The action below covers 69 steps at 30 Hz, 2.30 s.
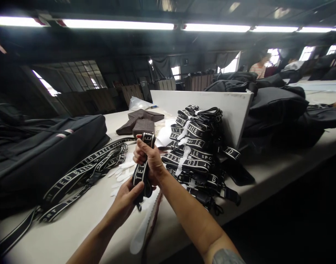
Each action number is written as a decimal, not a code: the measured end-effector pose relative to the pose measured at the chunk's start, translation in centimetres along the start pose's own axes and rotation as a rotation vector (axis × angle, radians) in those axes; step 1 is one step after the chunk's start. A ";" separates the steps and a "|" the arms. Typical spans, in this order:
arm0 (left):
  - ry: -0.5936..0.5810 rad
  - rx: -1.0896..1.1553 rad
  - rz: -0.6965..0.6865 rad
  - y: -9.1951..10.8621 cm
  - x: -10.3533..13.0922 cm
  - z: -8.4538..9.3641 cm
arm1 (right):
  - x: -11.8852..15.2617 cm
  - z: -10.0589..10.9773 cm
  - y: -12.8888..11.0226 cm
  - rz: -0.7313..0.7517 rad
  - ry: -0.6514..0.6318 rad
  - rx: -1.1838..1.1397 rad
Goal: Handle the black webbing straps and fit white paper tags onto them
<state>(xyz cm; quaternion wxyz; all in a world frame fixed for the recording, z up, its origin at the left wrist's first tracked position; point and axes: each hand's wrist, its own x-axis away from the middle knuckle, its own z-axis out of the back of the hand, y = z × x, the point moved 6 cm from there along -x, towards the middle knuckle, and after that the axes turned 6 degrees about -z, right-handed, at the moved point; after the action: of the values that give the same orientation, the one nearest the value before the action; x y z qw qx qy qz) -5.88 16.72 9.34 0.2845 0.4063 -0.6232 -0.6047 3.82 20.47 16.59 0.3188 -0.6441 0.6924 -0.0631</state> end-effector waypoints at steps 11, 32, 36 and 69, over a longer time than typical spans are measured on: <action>-0.266 0.083 0.176 -1.1 -2.3 2.7 | -1.4 4.7 3.9 -0.178 0.086 -0.211; 0.303 -0.041 -0.100 1.8 -5.5 14.6 | -6.2 8.1 6.4 -0.264 0.239 0.655; 0.637 0.008 -0.312 4.9 -3.8 19.5 | -3.3 9.4 7.0 -0.377 0.262 1.282; 0.547 0.257 -0.337 3.4 -3.4 20.1 | 2.1 0.7 19.7 -0.629 -0.586 1.991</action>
<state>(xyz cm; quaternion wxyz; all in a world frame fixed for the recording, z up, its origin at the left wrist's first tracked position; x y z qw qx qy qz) -21.75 29.89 11.01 0.2834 0.6830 -0.5190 -0.4287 -12.56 21.89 5.43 0.8210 -0.2352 0.0312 -0.5193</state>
